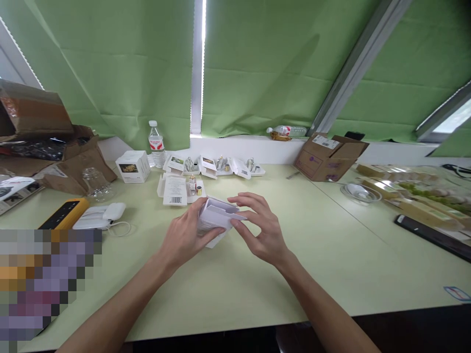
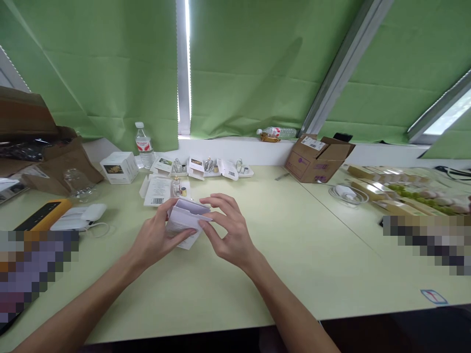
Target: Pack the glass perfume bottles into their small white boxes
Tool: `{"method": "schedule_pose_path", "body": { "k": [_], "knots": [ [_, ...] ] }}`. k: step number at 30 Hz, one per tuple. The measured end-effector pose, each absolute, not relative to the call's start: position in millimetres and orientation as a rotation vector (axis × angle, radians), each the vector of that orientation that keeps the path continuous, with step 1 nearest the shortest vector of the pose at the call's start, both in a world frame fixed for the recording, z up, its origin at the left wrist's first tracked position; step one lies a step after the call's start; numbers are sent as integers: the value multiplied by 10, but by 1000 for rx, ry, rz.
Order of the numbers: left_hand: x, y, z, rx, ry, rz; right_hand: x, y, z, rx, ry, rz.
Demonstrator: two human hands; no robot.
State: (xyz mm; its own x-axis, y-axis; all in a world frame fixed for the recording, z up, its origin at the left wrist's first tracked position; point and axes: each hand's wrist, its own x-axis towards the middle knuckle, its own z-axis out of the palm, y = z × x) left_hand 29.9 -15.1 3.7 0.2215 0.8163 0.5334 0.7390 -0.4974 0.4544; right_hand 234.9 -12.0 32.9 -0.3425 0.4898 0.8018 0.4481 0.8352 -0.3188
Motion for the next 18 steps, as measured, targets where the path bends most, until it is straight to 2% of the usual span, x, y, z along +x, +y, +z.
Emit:
{"method": "schedule_pose_path", "body": {
  "k": [18],
  "knots": [
    [290, -139, 63, 2360, 1558, 1132, 2347, -58, 218, -685, -2059, -26]
  ]
}}
